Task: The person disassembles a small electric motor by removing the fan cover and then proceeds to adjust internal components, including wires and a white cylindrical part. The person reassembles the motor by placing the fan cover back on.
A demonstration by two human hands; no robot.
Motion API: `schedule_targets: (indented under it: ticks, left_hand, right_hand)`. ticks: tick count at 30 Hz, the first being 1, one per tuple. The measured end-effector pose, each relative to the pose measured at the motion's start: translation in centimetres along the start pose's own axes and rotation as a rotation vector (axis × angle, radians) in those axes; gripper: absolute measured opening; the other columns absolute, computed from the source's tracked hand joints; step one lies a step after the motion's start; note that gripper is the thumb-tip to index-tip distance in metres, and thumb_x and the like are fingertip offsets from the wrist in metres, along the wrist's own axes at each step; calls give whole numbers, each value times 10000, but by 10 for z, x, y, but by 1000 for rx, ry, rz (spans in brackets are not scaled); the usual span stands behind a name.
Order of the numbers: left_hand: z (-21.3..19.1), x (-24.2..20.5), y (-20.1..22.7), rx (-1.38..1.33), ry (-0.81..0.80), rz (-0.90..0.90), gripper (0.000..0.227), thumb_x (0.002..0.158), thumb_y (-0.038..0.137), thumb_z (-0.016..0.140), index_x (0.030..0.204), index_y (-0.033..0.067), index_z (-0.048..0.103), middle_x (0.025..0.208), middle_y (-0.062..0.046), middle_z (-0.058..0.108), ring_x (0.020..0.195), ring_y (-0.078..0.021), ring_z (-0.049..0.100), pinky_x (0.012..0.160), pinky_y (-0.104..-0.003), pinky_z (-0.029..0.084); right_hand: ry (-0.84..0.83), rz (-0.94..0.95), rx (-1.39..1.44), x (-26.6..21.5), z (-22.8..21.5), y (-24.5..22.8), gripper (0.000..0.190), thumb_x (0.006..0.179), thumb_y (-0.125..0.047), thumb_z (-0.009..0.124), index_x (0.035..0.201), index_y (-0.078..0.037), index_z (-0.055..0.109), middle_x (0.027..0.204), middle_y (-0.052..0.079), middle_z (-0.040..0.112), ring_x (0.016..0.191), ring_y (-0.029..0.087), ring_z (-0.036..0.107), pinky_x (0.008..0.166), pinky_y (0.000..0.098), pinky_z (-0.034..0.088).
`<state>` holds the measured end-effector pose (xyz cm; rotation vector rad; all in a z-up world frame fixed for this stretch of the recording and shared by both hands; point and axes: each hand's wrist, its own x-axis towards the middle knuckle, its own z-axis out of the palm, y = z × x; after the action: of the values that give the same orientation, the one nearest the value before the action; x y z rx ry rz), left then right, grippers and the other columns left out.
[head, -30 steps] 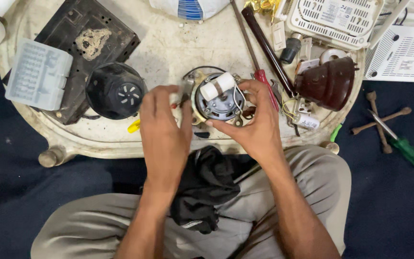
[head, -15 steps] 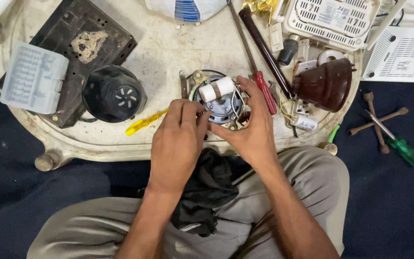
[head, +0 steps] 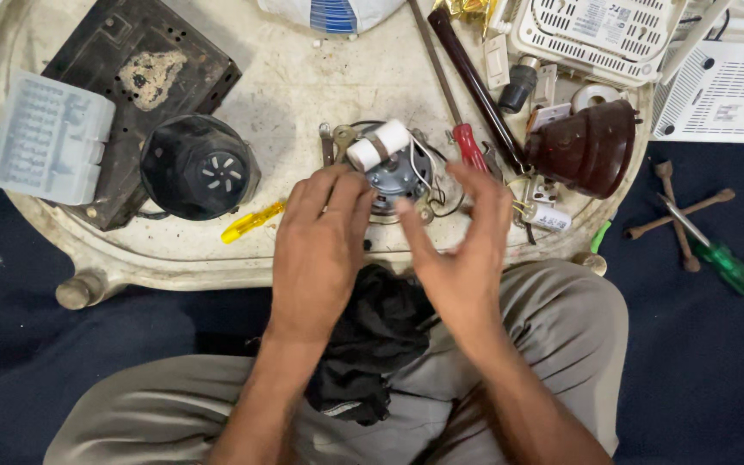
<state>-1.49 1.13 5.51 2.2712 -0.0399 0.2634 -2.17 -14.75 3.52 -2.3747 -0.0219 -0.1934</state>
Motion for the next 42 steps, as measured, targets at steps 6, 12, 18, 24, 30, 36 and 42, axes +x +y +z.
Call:
schedule_targets:
  ticks: [6, 12, 18, 24, 30, 36, 42]
  left_hand:
    - [-7, 2, -8, -87, -21, -34, 139, 944, 50, 731, 1067, 1, 687, 1089, -144, 697, 1002, -365, 657, 877, -445, 516]
    - [-9, 4, -5, -121, -41, -45, 134, 942, 54, 732, 1064, 15, 693, 1076, -137, 700, 981, -353, 672, 859, -432, 528]
    - [-9, 2, -4, -217, -104, -57, 137, 953, 51, 717, 1083, 18, 688, 1078, -144, 691, 966, -349, 682, 830, -415, 550]
    - [-5, 4, -1, -162, -104, -35, 124, 973, 50, 712, 1094, 32, 692, 1072, -145, 692, 956, -359, 683, 827, -431, 547]
    - [0, 7, -2, -126, -56, -54, 138, 969, 60, 719, 1100, 27, 690, 1088, -149, 694, 976, -362, 688, 839, -432, 556]
    - [-1, 6, -5, -189, -96, -96, 153, 965, 37, 710, 1114, 16, 685, 1122, -154, 686, 1002, -368, 698, 845, -427, 563]
    - [2, 3, -5, -207, -84, -87, 220, 956, 46, 712, 1176, 39, 706, 1137, -156, 656, 983, -336, 718, 824, -410, 577]
  right_hand:
    - [-437, 1167, 1015, -11, 15, 6, 720, 874, -528, 669, 1258, 73, 570, 1155, 197, 635, 1062, 294, 691, 911, 452, 611]
    - [-446, 1178, 1225, -4, 23, 6, 687, 859, -538, 712, 1186, 53, 585, 1118, 145, 670, 1072, 246, 681, 982, 442, 565]
    - [-405, 1241, 1150, -4, 24, 8, 507, 883, -473, 751, 1076, -16, 645, 992, 79, 651, 960, 216, 648, 943, 450, 568]
    - [-391, 1278, 1217, -1, 21, 10, 434, 824, -437, 738, 1069, -90, 649, 1040, 37, 684, 1008, 167, 669, 932, 410, 559]
    - [-350, 1275, 1315, 2, 33, 21, 421, 824, -443, 819, 1010, -119, 625, 971, 4, 615, 935, 156, 620, 892, 379, 548]
    - [-306, 1319, 1242, 4, 36, 24, 414, 797, -424, 838, 949, -113, 612, 925, 14, 593, 887, 163, 604, 860, 377, 558]
    - [-309, 1281, 1204, 6, 31, 23, 438, 812, -391, 795, 1061, -55, 666, 964, 47, 619, 942, 189, 633, 932, 391, 574]
